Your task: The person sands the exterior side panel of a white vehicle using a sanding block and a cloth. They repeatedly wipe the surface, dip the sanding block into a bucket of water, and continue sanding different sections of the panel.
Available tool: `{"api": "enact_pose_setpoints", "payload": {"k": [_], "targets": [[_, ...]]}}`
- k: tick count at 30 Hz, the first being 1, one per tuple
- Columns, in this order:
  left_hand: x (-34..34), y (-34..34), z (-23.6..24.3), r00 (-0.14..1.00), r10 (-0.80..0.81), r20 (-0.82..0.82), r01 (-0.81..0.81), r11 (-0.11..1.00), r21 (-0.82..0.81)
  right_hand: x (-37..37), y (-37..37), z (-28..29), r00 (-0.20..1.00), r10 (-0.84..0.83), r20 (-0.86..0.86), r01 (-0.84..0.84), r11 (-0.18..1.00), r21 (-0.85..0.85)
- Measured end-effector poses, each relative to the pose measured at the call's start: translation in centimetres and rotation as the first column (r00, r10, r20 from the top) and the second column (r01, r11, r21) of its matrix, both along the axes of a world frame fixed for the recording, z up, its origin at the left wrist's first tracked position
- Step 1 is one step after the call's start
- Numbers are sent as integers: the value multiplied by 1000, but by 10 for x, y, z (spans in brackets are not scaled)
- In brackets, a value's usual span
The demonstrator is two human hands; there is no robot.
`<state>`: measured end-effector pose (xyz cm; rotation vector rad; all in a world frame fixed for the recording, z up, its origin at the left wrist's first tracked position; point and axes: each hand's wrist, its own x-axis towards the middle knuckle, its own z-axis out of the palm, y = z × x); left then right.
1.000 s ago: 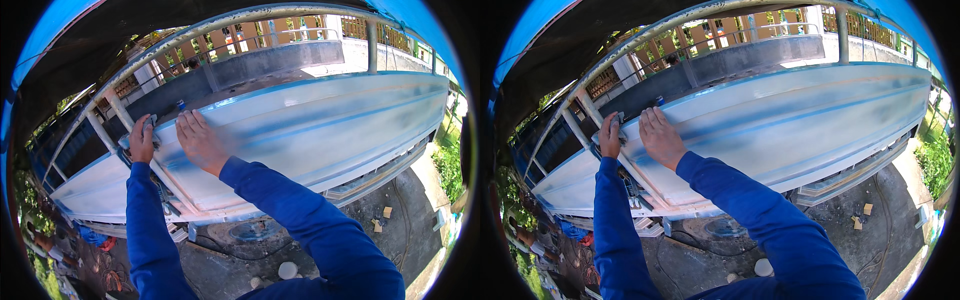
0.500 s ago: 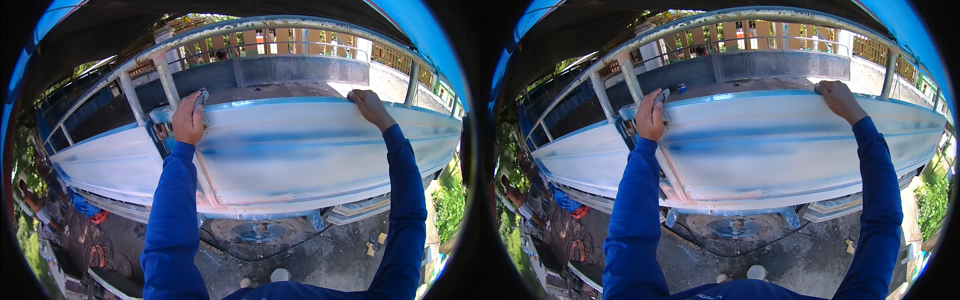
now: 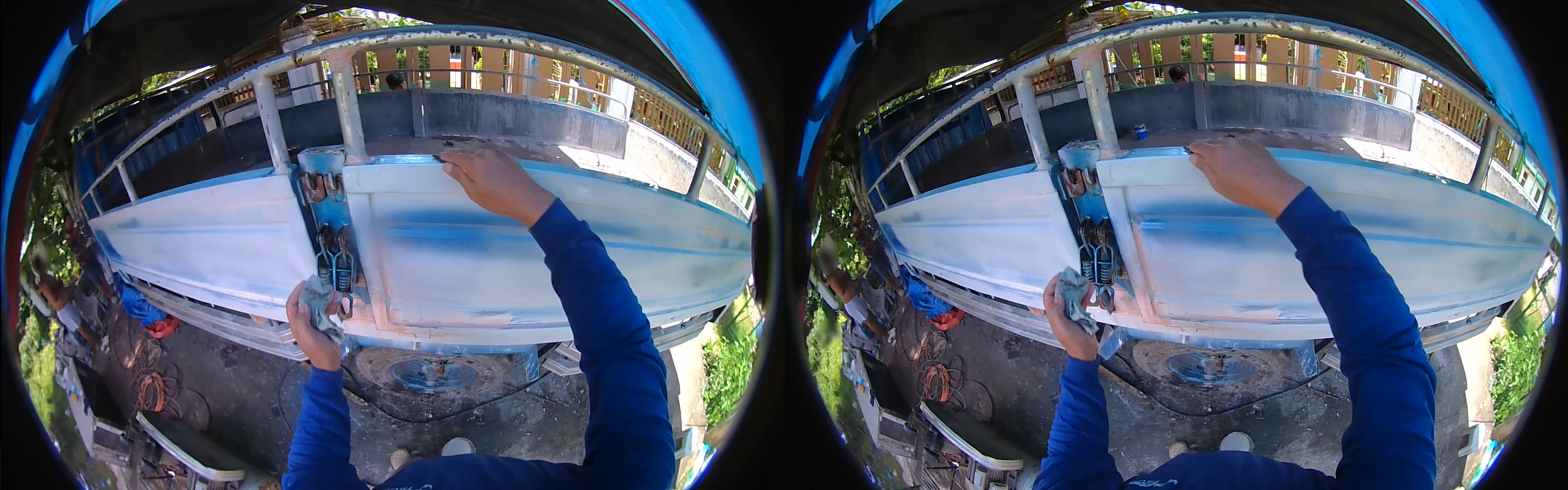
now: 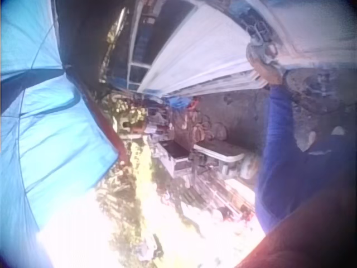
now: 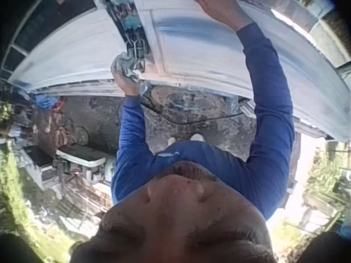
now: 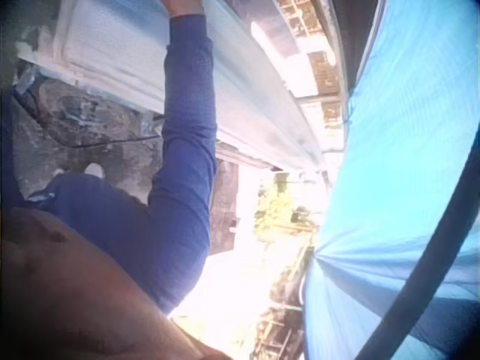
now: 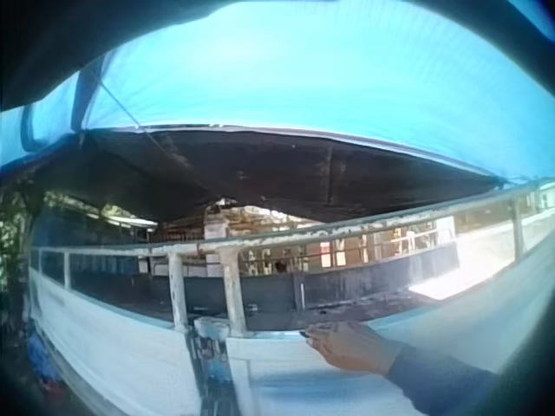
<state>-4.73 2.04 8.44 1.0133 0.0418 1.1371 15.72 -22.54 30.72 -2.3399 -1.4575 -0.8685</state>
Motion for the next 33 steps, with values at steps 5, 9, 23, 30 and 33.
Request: {"api": "enact_pose_setpoints", "payload": {"k": [5, 9, 23, 30, 33], "targets": [[-44, -36, -61, 981, -96, -172, 45, 960, -276, -11, 68, -22, 987, -49, 153, 38, 996, 75], [38, -42, 54, 995, 93, -44, -77, 957, 280, -33, 127, -35, 946, -197, 257, 194, 980, 39], [233, -249, 162, 734, 381, 563, -640, 109, 761, -84, -332, -174, 876, -303, -375, 480, 481, 733], [284, -504, 176, 849, 179, 497, -522, 144, 841, -287, -430, -424, 493, 377, -784, 857, -368, 361], [303, -583, 176, 862, 119, 493, -505, 120, 855, -354, -443, -464, 433, 577, -692, 893, -378, 244]]}}
